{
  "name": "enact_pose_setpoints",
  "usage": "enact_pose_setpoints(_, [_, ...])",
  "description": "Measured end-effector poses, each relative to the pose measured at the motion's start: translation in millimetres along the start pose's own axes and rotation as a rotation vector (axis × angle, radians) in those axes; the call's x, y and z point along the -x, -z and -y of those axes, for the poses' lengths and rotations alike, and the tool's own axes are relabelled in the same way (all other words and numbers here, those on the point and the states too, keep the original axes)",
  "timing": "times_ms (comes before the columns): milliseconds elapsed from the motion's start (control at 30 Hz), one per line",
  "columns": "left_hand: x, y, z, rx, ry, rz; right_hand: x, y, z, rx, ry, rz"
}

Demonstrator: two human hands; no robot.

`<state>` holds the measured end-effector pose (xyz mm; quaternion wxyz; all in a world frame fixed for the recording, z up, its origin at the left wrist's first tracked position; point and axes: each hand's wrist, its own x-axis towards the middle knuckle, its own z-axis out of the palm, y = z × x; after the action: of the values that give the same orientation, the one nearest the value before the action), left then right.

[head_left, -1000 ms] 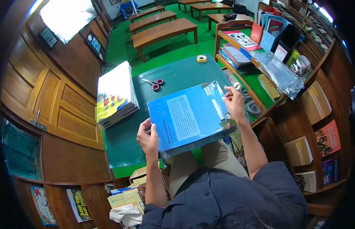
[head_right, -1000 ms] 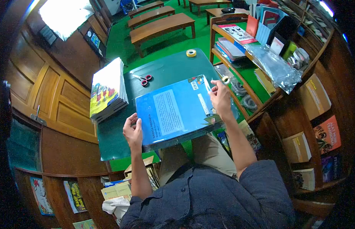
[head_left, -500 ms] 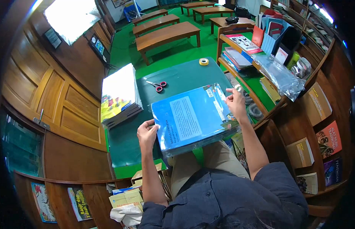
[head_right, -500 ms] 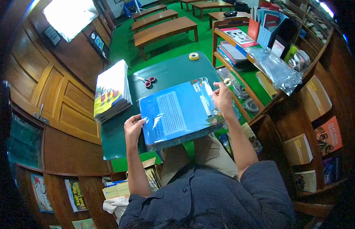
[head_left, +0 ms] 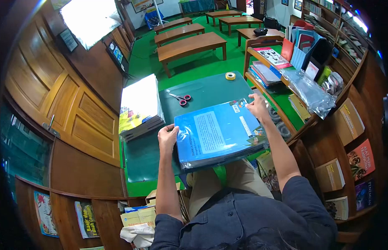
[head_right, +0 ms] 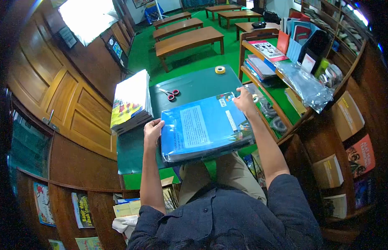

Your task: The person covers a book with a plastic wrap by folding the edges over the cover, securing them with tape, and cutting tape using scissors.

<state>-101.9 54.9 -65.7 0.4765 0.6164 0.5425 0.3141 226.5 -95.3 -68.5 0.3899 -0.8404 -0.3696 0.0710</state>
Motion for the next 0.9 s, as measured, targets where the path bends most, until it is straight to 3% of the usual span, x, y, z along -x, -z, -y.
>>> enact_pose_setpoints(100, [-3.8, -2.4, -3.0, 0.006, -0.040, -0.022, -0.9, 0.6, -0.9, -0.004, -0.026, 0.051])
enact_pose_setpoints(233, [-0.1, 1.1, -23.5, -0.025, 0.060, -0.020, -1.1, 6.5, 11.5, 0.012, -0.117, 0.042])
enact_pose_setpoints(567, [-15.9, -8.0, -6.2, -0.127, 0.000, -0.021, -25.9, -19.3, -6.9, 0.169, 0.009, -0.015])
enact_pose_setpoints(900, [-20.5, -8.1, -10.4, -0.171, -0.032, -0.011, -20.0, -13.4, 16.7, 0.314, -0.008, 0.072])
